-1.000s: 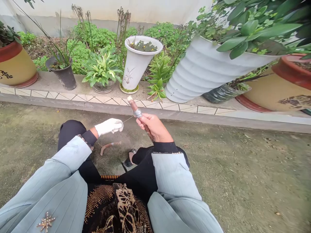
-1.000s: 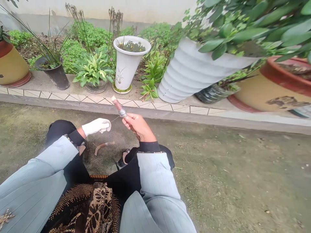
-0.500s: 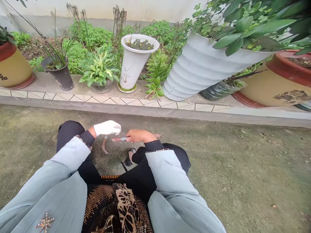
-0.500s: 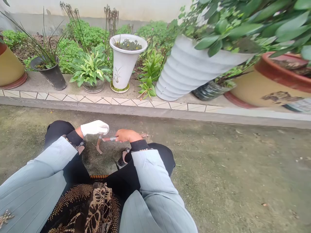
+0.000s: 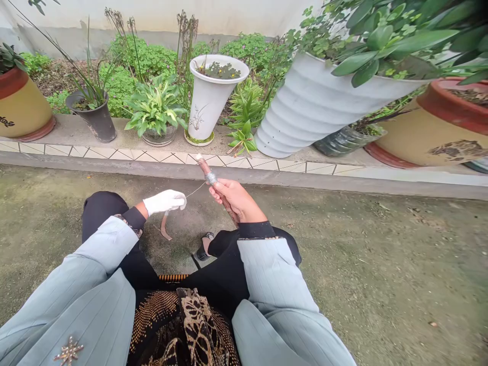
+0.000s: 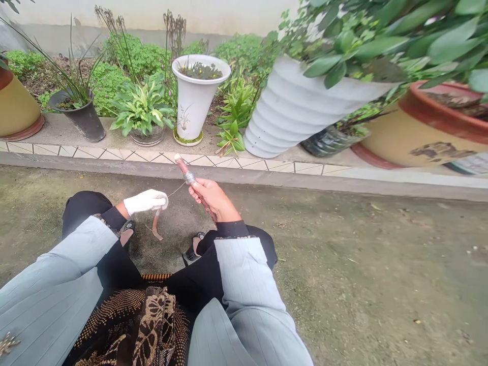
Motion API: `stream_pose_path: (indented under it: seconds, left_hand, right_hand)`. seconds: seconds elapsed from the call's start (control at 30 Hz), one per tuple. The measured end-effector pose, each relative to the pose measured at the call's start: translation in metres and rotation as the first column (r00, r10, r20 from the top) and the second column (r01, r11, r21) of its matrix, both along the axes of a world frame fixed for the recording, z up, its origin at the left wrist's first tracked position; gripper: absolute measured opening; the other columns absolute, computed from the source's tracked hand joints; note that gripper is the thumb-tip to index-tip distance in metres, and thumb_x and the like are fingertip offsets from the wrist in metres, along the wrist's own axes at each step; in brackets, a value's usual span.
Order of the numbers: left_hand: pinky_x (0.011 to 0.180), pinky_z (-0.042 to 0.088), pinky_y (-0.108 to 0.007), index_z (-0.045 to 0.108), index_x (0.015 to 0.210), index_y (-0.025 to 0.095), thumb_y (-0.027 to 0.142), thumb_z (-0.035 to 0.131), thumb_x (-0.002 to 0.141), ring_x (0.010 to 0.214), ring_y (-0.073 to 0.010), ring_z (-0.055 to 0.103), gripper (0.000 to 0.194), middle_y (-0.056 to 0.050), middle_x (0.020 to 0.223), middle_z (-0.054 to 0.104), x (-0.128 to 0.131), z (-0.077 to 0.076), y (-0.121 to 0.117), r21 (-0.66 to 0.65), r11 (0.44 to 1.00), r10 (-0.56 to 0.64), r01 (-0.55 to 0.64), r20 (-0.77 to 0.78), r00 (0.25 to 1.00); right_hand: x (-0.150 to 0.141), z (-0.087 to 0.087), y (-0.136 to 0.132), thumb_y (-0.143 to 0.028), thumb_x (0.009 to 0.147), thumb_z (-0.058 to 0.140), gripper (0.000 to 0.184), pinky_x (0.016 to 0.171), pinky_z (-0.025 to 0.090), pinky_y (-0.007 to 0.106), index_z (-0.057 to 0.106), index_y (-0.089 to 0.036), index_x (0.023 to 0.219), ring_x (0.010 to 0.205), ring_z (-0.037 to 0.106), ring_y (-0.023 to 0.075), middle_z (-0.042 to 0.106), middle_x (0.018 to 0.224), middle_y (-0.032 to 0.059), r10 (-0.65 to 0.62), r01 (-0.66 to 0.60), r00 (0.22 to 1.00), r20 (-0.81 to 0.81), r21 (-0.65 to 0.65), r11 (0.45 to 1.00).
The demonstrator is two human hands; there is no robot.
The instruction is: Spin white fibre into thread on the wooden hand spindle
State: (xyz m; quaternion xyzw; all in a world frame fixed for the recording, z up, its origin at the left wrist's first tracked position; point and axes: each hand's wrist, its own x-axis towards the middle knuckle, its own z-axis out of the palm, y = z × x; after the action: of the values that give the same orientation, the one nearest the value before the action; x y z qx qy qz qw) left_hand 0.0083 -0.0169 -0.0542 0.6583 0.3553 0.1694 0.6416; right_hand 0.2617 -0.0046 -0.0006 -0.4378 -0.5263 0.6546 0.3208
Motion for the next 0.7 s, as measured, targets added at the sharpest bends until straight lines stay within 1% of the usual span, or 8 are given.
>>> stream_pose_path:
  seconds: [0.13, 0.23, 0.37, 0.43, 0.5, 0.6, 0.63, 0.7]
  left_hand:
    - [0.051, 0.031, -0.021, 0.061, 0.077, 0.013, 0.044, 0.053, 0.087, 0.052, -0.0078, 0.041, 0.034, 0.0, 0.066, 0.056, 0.014, 0.004, -0.01, 0.033, 0.99, -0.135, 0.138, -0.076, 0.988]
    - [0.057, 0.036, -0.021, 0.062, 0.074, 0.014, 0.038, 0.054, 0.086, 0.058, -0.0096, 0.046, 0.028, 0.0, 0.067, 0.059, 0.021, 0.008, -0.014, 0.15, 0.968, -0.177, 0.203, -0.166, 0.97]
    - [0.061, 0.037, -0.021, 0.062, 0.07, 0.015, 0.031, 0.052, 0.085, 0.062, -0.011, 0.049, 0.024, -0.001, 0.069, 0.061, 0.023, 0.01, -0.015, 0.239, 0.926, -0.243, 0.291, -0.211, 0.947]
    - [0.06, 0.035, -0.021, 0.061, 0.069, 0.015, 0.029, 0.051, 0.084, 0.061, -0.0108, 0.048, 0.023, 0.0, 0.066, 0.059, 0.022, 0.011, -0.015, 0.239, 0.91, -0.283, 0.34, -0.242, 0.928]
    - [0.058, 0.033, -0.022, 0.06, 0.068, 0.015, 0.028, 0.051, 0.083, 0.058, -0.0102, 0.045, 0.022, 0.001, 0.063, 0.056, 0.018, 0.011, -0.014, 0.234, 0.907, -0.287, 0.351, -0.268, 0.92]
    - [0.056, 0.031, -0.022, 0.057, 0.067, 0.014, 0.032, 0.052, 0.082, 0.056, -0.0094, 0.041, 0.024, 0.002, 0.061, 0.052, 0.01, 0.011, -0.009, 0.213, 0.94, -0.217, 0.267, -0.233, 0.948]
    - [0.056, 0.032, -0.022, 0.057, 0.068, 0.014, 0.034, 0.052, 0.082, 0.056, -0.0094, 0.041, 0.025, 0.002, 0.061, 0.052, 0.007, 0.01, -0.007, 0.209, 0.952, -0.181, 0.223, -0.2, 0.963]
    - [0.057, 0.034, -0.022, 0.058, 0.071, 0.013, 0.037, 0.053, 0.082, 0.058, -0.0098, 0.043, 0.027, 0.001, 0.064, 0.054, 0.001, 0.008, -0.003, 0.218, 0.969, -0.086, 0.112, -0.126, 0.988]
  right_hand:
    - [-0.007, -0.015, 0.006, -0.051, 0.078, 0.064, 0.036, 0.048, 0.032, 0.022, 0.051, -0.018, 0.075, 0.051, 0.039, 0.0081, 0.049, 0.064, -0.0006, -0.084, 0.084, 0.99, 0.11, 0.003, 0.996]
    - [-0.011, -0.023, 0.01, -0.041, 0.087, 0.054, 0.026, 0.052, 0.035, 0.024, 0.055, -0.017, 0.077, 0.053, 0.044, 0.0099, 0.054, 0.067, 0.0022, -0.069, 0.042, 0.897, 0.437, 0.071, 0.997]
    - [-0.02, -0.032, 0.011, -0.033, 0.09, 0.052, 0.022, 0.063, 0.036, 0.028, 0.066, -0.016, 0.089, 0.076, 0.059, 0.0192, 0.067, 0.086, 0.0125, 0.04, -0.311, 0.453, 0.891, 0.115, 0.943]
    - [-0.026, -0.037, 0.007, -0.031, 0.087, 0.056, 0.021, 0.063, 0.036, 0.029, 0.069, -0.014, 0.085, 0.078, 0.061, 0.0207, 0.068, 0.087, 0.0146, 0.226, -0.507, 0.238, 0.945, -0.077, 0.858]
    - [-0.031, -0.04, 0.001, -0.027, 0.083, 0.061, 0.016, 0.06, 0.036, 0.027, 0.069, -0.014, 0.079, 0.067, 0.058, 0.0169, 0.066, 0.074, 0.0096, 0.54, -0.632, 0.126, 0.832, -0.352, 0.69]
    - [-0.031, -0.036, -0.008, -0.029, 0.078, 0.064, 0.016, 0.054, 0.035, 0.023, 0.068, -0.014, 0.081, 0.055, 0.05, 0.0103, 0.058, 0.062, -0.0006, 0.864, -0.763, 0.187, 0.467, -0.484, 0.427]
    - [-0.029, -0.031, -0.01, -0.032, 0.078, 0.065, 0.02, 0.053, 0.035, 0.022, 0.068, -0.014, 0.085, 0.055, 0.049, 0.0091, 0.058, 0.063, -0.002, 0.89, -0.799, 0.26, 0.374, -0.434, 0.416]
    - [-0.02, -0.019, -0.012, -0.039, 0.078, 0.065, 0.027, 0.053, 0.036, 0.021, 0.067, -0.015, 0.09, 0.056, 0.049, 0.0078, 0.059, 0.068, -0.0022, 0.841, -0.803, 0.462, 0.281, -0.269, 0.531]
